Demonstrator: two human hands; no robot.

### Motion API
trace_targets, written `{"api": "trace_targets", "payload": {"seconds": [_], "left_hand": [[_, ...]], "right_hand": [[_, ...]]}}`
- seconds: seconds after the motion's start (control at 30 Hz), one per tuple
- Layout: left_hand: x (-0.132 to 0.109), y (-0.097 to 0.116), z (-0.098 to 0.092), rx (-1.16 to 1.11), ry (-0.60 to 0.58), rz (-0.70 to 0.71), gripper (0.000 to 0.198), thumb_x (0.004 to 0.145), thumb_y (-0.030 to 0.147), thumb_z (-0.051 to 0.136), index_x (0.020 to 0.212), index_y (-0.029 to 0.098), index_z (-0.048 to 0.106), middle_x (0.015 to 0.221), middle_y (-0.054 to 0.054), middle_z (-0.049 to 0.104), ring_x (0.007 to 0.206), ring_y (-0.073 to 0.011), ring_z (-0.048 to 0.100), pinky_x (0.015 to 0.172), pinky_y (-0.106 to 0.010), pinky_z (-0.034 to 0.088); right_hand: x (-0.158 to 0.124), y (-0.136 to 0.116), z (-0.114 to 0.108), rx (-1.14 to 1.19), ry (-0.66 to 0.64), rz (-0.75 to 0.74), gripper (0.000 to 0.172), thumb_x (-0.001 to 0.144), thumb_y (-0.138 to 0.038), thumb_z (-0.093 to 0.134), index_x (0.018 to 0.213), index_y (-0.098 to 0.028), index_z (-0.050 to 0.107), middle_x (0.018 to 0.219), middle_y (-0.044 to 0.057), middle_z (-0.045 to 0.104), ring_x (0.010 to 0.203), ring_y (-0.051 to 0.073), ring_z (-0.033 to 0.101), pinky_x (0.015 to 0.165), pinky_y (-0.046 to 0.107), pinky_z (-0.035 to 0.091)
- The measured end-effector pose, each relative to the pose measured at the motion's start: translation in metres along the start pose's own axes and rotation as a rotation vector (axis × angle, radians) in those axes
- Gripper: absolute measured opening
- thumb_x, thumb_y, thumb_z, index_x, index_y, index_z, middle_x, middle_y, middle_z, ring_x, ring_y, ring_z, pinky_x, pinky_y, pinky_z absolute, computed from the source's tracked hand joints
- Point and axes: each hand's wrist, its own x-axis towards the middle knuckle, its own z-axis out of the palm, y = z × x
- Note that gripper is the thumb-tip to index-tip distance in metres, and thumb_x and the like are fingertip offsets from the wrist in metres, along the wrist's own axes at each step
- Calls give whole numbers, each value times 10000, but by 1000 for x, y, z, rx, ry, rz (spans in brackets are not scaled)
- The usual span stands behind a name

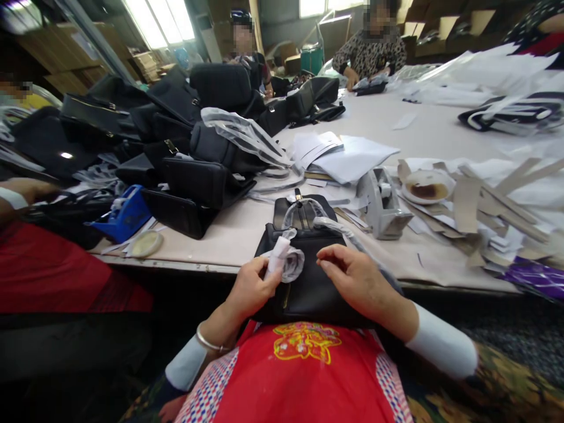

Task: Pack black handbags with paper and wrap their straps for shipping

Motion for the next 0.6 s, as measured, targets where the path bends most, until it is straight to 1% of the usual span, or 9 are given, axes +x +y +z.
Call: {"api": "trace_targets", "payload": {"seconds": [0.07,0.17,0.23,0.3,0.37,0.43,0.53,0.57,0.6], "left_hand": [[4,-3,-1,-306,-98,-179,301,898,435,613,842,144,661,740,-54,669,645,-159,609,605,-263,487],[9,-7,-3,-787,-165,-386,367,857,437,688,1057,132,645,952,-109,731,747,-191,697,621,-272,556],[12,-9,-4,-939,-184,-451,434,814,403,748,1123,124,624,1041,-140,728,803,-213,719,614,-270,574],[12,-11,-5,-965,-190,-471,447,781,399,777,1089,109,630,1034,-152,727,814,-222,719,594,-258,568],[12,-12,-5,-897,-164,-453,474,767,446,768,1080,115,636,1022,-141,731,816,-229,710,600,-274,566],[11,-13,-6,-670,-107,-388,519,773,528,720,1102,133,648,1020,-124,739,839,-247,704,656,-319,576],[12,-22,-8,-11,16,-194,521,776,618,648,1049,177,696,1021,-116,755,970,-304,698,870,-412,557],[14,-28,-9,164,62,-165,519,758,646,630,1010,199,707,1007,-109,759,963,-322,697,893,-447,549],[17,-35,-10,269,104,-136,528,740,665,616,991,210,712,1008,-107,760,969,-337,698,905,-469,547]], "right_hand": [[-4,2,-10,13,36,10,294,871,-460,617,990,-212,722,900,67,760,794,218,700,731,332,559],[-9,11,-24,10,94,11,311,854,-474,638,979,-207,737,903,75,762,805,226,697,716,324,558],[-10,21,-34,-1,139,17,325,852,-484,643,988,-206,741,921,78,763,815,229,695,716,324,552],[-9,33,-47,-29,202,26,331,848,-489,650,986,-204,744,919,79,764,795,226,691,711,328,545],[-8,46,-63,-75,310,25,306,845,-464,649,973,-204,746,907,76,764,782,222,687,714,331,539],[-10,59,-79,-113,436,24,267,846,-419,631,952,-201,744,888,73,765,773,215,686,708,326,534],[-19,84,-97,-120,616,56,256,839,-384,594,910,-183,734,831,77,763,706,206,679,648,316,530],[-23,94,-101,-124,670,71,261,836,-382,586,907,-178,732,827,80,765,698,208,681,640,316,531],[-27,105,-105,-136,726,85,262,836,-377,578,905,-176,732,827,81,768,711,211,689,655,318,537]]}}
